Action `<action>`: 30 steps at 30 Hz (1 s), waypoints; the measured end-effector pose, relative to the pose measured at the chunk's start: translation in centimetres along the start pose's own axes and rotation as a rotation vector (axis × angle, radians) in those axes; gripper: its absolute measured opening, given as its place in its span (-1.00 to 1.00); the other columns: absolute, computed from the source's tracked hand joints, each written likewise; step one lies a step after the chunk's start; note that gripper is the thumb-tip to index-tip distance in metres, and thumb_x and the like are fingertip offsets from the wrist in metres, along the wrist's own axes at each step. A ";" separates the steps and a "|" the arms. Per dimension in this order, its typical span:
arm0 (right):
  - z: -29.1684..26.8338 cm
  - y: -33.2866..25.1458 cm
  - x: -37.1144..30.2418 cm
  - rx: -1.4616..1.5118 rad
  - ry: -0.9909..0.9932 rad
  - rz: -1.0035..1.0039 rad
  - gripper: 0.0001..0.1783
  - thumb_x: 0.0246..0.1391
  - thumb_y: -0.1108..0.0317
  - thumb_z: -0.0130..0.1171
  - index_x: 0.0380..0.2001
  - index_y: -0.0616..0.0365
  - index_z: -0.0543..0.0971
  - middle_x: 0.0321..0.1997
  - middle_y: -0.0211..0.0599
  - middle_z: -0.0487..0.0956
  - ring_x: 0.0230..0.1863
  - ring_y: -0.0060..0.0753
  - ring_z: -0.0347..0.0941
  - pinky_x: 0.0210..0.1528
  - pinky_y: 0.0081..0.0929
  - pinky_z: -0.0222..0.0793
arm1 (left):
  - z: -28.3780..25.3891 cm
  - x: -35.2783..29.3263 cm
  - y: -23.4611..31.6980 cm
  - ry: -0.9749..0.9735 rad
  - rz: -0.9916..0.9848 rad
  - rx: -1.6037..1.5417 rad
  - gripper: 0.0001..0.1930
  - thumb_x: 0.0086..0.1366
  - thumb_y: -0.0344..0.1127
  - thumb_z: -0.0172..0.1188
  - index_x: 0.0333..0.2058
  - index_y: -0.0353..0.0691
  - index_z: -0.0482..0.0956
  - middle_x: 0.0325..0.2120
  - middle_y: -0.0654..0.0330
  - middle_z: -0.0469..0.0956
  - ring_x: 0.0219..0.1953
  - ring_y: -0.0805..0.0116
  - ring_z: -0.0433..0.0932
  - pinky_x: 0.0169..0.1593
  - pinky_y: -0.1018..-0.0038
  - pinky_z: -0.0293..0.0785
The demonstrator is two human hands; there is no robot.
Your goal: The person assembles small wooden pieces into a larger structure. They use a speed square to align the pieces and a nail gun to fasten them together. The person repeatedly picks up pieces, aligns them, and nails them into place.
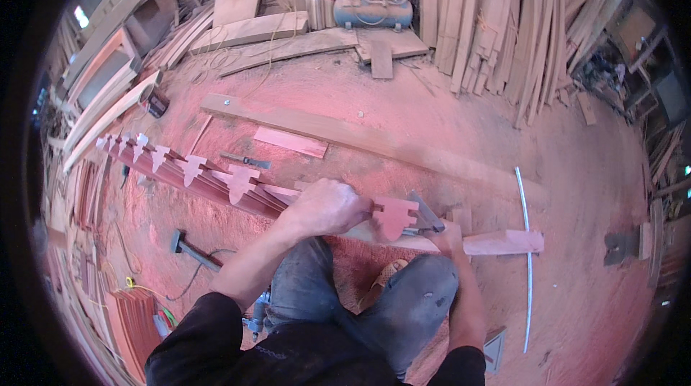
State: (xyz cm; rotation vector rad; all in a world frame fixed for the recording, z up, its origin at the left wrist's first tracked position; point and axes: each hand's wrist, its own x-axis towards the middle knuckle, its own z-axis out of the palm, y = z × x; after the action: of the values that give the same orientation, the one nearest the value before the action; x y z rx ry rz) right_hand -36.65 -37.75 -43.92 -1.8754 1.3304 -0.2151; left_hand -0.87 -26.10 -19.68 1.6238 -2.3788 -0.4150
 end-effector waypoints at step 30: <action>-0.4 1.5 -1.1 -0.117 0.098 -0.184 -0.75 -0.05 0.42 0.23 -0.26 0.16 0.75 -0.25 0.19 0.71 -0.13 0.33 0.66 -0.04 0.09 0.56 | -1.0 0.6 1.0 0.004 0.054 0.058 -0.79 0.26 -0.24 0.34 -0.38 -0.29 0.63 -0.53 -0.11 0.62 -0.34 -0.19 0.68 -0.16 -0.03 0.59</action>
State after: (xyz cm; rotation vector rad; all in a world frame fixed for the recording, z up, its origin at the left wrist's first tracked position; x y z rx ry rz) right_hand -38.42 -37.24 -44.34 -2.1118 1.2586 -0.3333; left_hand -1.56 -26.42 -18.36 1.5785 -2.4474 -0.3355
